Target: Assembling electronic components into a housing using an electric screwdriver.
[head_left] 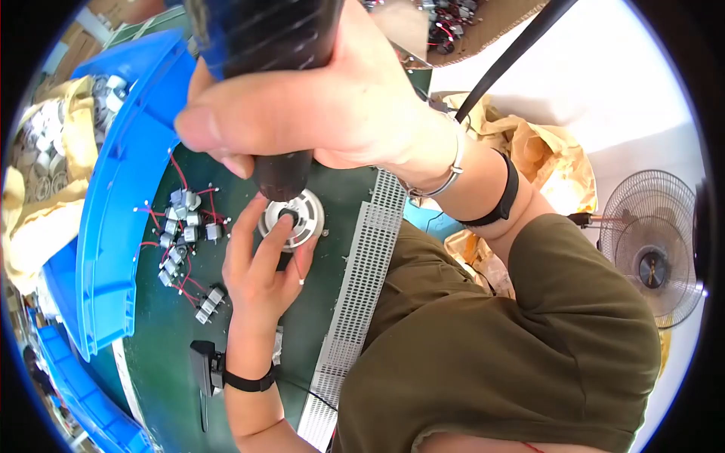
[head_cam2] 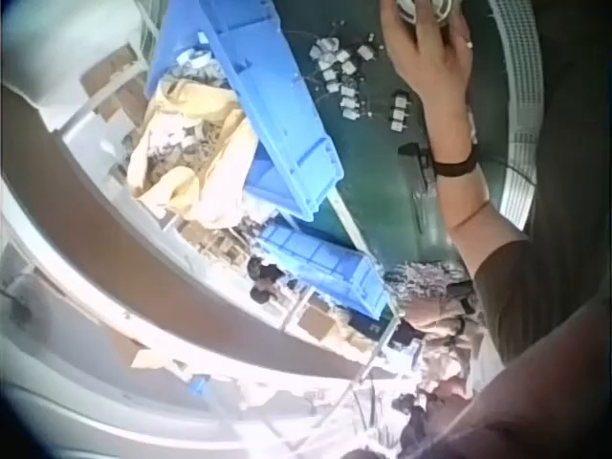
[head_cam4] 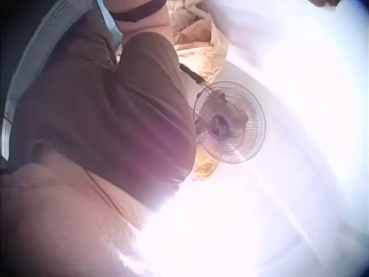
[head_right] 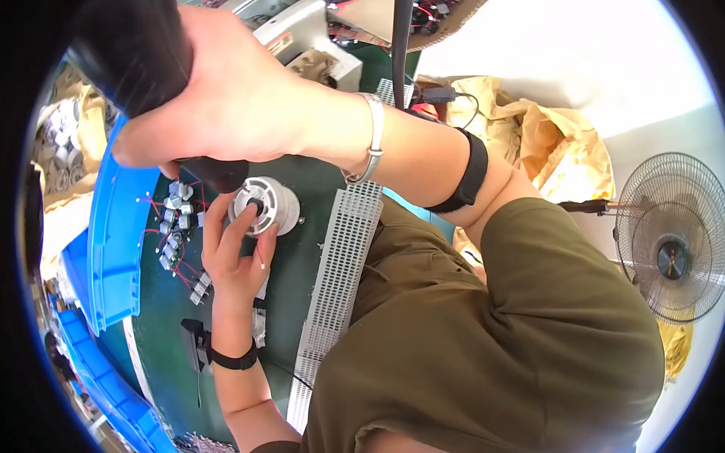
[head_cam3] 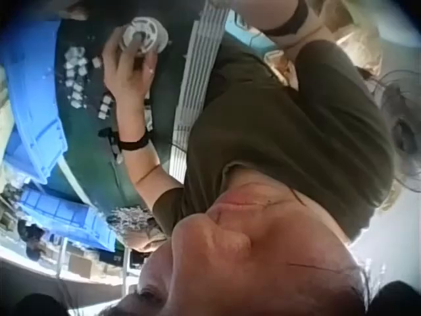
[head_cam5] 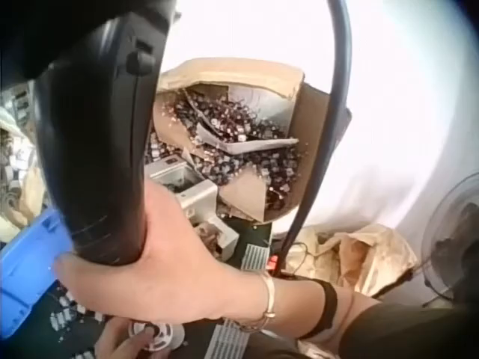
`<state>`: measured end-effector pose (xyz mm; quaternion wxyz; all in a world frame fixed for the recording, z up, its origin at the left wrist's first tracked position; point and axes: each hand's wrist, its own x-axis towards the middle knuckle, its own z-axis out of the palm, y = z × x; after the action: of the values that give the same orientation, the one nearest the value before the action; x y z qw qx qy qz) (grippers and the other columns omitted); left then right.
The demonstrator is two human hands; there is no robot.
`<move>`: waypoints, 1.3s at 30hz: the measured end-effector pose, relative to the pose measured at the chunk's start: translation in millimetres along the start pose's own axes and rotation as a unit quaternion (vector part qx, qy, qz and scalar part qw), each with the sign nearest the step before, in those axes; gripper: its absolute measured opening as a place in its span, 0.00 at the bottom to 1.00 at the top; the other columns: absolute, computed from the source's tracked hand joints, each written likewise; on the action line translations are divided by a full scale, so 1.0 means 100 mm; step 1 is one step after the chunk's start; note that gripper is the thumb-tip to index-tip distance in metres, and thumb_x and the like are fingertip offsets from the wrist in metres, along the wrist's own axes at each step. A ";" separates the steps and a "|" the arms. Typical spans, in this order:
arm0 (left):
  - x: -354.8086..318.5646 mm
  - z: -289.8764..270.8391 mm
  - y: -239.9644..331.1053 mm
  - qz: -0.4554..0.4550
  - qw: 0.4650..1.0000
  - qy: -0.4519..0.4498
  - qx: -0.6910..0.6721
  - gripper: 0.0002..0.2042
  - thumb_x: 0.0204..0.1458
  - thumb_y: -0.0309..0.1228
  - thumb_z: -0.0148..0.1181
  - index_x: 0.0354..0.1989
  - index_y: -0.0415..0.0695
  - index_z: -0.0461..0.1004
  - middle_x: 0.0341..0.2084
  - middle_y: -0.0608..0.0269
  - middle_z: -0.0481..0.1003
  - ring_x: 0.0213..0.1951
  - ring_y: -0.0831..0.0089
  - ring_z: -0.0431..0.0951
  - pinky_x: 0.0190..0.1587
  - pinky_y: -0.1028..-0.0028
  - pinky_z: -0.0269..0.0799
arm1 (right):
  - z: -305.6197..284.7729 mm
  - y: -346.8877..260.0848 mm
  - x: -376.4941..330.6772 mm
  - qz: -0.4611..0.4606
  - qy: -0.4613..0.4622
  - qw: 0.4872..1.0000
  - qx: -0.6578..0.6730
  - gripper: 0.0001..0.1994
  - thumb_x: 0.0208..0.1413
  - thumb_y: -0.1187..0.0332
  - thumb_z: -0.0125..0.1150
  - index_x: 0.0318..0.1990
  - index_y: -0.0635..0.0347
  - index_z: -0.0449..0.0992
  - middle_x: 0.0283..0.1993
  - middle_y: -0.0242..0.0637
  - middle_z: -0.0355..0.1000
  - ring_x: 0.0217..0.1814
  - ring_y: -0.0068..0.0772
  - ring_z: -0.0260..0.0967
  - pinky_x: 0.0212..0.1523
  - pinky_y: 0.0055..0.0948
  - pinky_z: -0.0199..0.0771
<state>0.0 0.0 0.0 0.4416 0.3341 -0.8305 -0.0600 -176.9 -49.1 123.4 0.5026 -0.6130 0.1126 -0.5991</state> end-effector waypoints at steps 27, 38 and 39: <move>0.01 0.00 0.02 -0.011 1.000 -0.009 -0.011 0.18 0.31 0.30 0.71 0.34 0.43 0.74 0.41 0.50 0.71 0.33 0.58 0.76 0.30 0.69 0.74 | 0.09 0.17 -0.02 0.093 -0.010 0.994 -0.050 0.19 0.39 0.75 0.65 0.40 0.60 0.63 0.31 0.28 0.65 0.31 0.17 0.62 0.31 0.22 0.63; -0.01 0.01 0.09 -0.033 0.999 -0.009 -0.015 0.19 0.31 0.30 0.71 0.35 0.43 0.73 0.44 0.52 0.71 0.38 0.57 0.76 0.36 0.67 0.74 | 0.19 0.13 -0.14 0.032 -0.044 0.973 -0.225 0.18 0.40 0.79 0.59 0.43 0.68 0.69 0.24 0.30 0.70 0.24 0.16 0.64 0.27 0.18 0.64; 0.01 0.00 0.11 -0.047 0.999 -0.012 -0.016 0.20 0.31 0.30 0.71 0.36 0.43 0.73 0.44 0.52 0.71 0.39 0.57 0.75 0.38 0.67 0.74 | 0.21 0.15 -0.11 0.000 -0.052 0.970 -0.236 0.16 0.40 0.78 0.59 0.41 0.68 0.70 0.23 0.29 0.70 0.24 0.16 0.64 0.27 0.18 0.64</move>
<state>-5.9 7.7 4.9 0.4339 0.3649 -0.8179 -0.0982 -154.8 -37.6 110.4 0.3488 -0.7445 0.2243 -0.5232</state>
